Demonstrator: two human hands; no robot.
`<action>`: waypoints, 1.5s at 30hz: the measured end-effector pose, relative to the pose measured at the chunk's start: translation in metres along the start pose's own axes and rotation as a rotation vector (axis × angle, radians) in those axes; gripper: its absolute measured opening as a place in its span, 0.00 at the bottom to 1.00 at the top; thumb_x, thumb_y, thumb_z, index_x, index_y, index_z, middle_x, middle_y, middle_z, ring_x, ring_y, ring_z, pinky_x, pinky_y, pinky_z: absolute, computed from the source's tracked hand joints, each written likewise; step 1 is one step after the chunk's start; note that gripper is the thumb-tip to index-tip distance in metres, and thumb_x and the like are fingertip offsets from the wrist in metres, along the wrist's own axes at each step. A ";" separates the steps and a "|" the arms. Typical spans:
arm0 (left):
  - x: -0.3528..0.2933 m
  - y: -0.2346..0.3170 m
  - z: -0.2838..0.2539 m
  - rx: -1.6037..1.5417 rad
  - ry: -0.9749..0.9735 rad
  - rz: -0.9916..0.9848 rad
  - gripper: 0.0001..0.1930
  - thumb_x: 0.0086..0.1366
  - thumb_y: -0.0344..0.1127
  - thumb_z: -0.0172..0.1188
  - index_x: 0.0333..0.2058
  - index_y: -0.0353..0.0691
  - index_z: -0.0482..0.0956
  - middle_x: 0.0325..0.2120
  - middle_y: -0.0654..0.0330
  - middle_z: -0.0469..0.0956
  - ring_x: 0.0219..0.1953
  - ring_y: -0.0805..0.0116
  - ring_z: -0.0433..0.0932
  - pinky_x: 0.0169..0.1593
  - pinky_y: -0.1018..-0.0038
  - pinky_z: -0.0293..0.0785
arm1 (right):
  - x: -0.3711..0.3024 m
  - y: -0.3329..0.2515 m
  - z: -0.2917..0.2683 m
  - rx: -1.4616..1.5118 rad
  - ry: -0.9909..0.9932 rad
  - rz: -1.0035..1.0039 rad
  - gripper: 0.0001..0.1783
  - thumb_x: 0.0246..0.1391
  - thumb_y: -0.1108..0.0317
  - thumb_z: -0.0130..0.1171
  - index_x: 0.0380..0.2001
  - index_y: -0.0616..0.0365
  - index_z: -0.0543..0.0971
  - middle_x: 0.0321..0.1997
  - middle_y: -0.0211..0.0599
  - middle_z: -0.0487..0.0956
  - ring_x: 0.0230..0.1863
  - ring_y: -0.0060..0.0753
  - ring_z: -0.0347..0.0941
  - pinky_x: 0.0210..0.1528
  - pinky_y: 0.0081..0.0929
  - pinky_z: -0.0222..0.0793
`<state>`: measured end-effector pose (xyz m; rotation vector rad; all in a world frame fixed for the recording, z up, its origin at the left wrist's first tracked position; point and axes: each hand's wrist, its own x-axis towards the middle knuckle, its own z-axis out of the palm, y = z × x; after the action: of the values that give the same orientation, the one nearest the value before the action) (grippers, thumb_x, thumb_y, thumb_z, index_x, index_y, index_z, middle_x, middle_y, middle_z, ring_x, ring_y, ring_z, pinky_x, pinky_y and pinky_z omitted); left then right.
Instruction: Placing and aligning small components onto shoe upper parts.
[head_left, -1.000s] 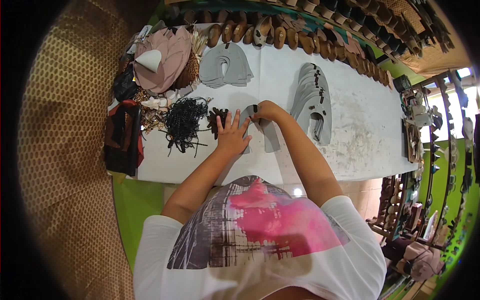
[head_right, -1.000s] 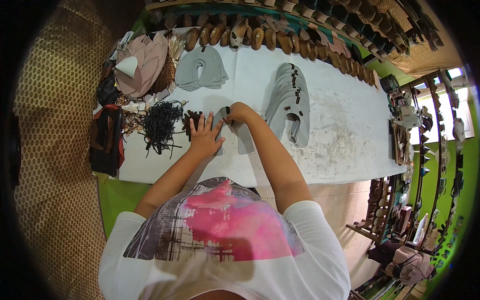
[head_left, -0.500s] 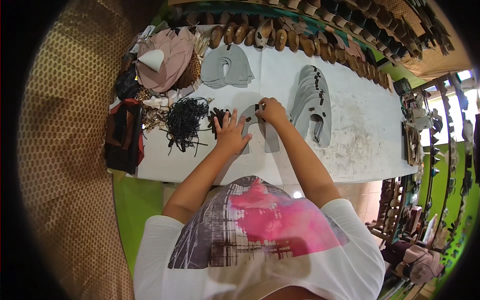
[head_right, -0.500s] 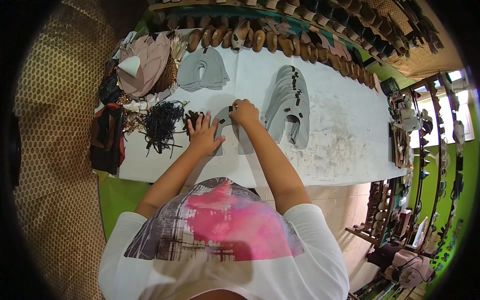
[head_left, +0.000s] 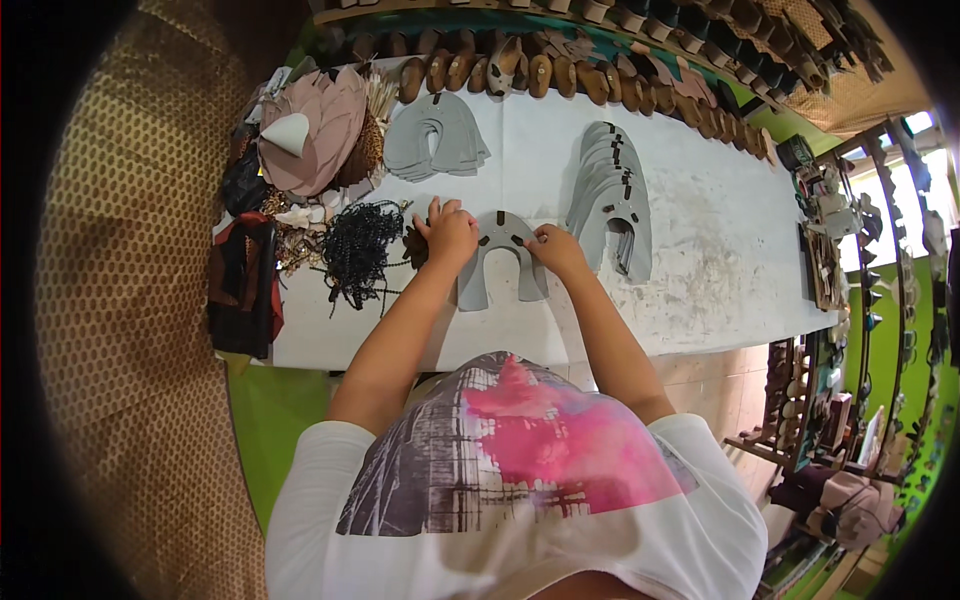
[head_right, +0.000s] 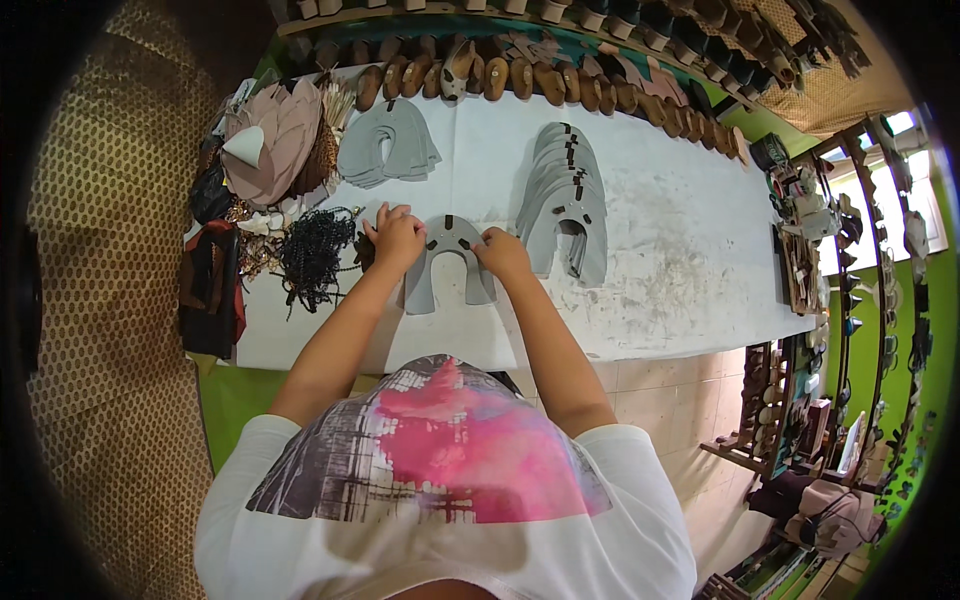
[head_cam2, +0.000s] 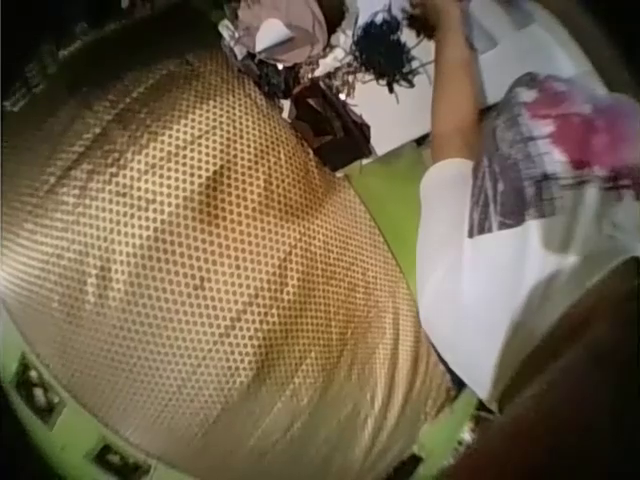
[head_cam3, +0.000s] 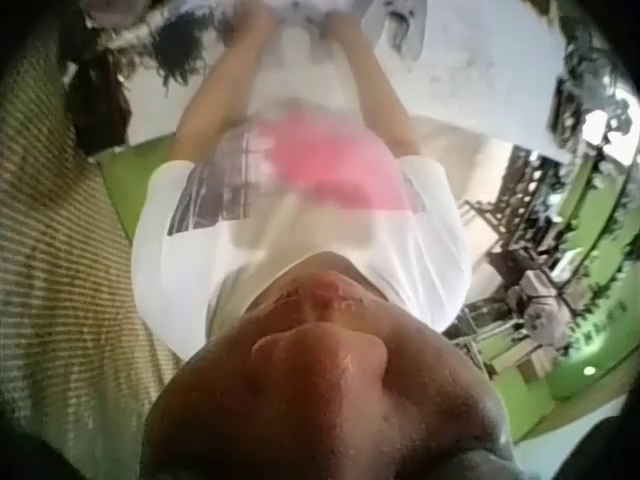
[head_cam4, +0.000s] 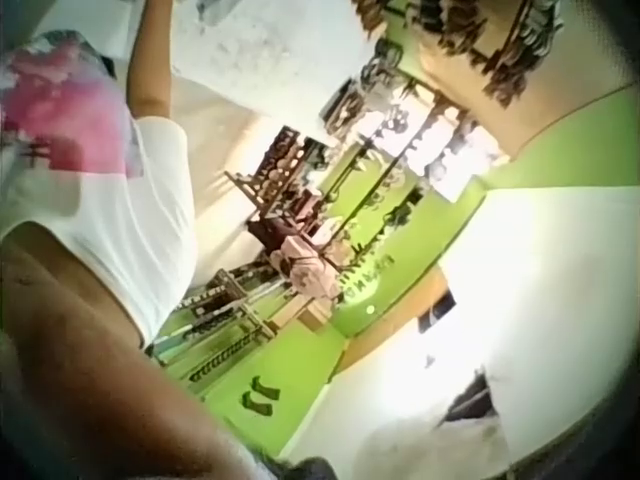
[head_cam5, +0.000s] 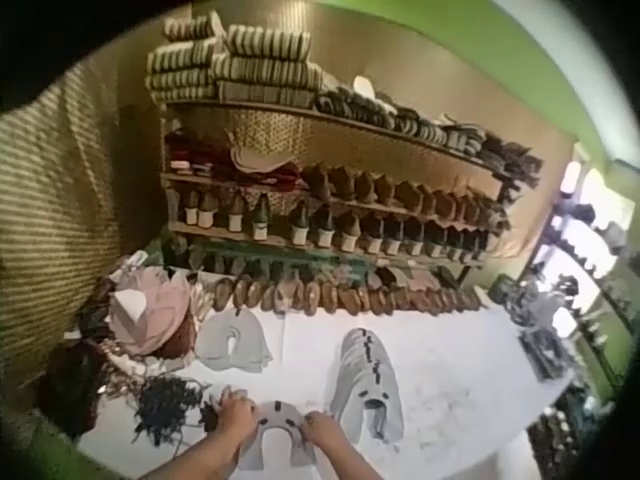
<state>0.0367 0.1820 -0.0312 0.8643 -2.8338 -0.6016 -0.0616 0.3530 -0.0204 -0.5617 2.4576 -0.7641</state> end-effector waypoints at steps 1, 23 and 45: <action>0.002 0.000 0.000 0.003 0.000 0.002 0.07 0.54 0.39 0.56 0.26 0.46 0.80 0.51 0.61 0.67 0.59 0.52 0.55 0.57 0.37 0.38 | -0.002 -0.005 0.000 -0.040 0.010 -0.002 0.22 0.45 0.54 0.59 0.41 0.56 0.75 0.37 0.42 0.79 0.40 0.44 0.74 0.42 0.34 0.68; -0.046 -0.004 0.010 0.145 0.053 0.163 0.24 0.56 0.43 0.52 0.52 0.45 0.67 0.57 0.53 0.58 0.61 0.52 0.51 0.58 0.39 0.35 | -0.036 0.006 0.034 -0.398 0.414 -0.535 0.19 0.47 0.67 0.51 0.45 0.51 0.73 0.41 0.32 0.71 0.44 0.37 0.65 0.47 0.35 0.60; 0.014 -0.014 0.003 -0.010 -0.137 0.093 0.12 0.49 0.45 0.62 0.32 0.50 0.77 0.55 0.62 0.63 0.62 0.49 0.48 0.58 0.37 0.37 | -0.041 0.005 0.039 -0.434 0.479 -0.560 0.19 0.49 0.65 0.51 0.47 0.53 0.72 0.44 0.32 0.70 0.46 0.35 0.64 0.46 0.36 0.58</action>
<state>0.0321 0.1646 -0.0399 0.7106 -2.9703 -0.6877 -0.0081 0.3620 -0.0377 -1.4140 2.9683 -0.6095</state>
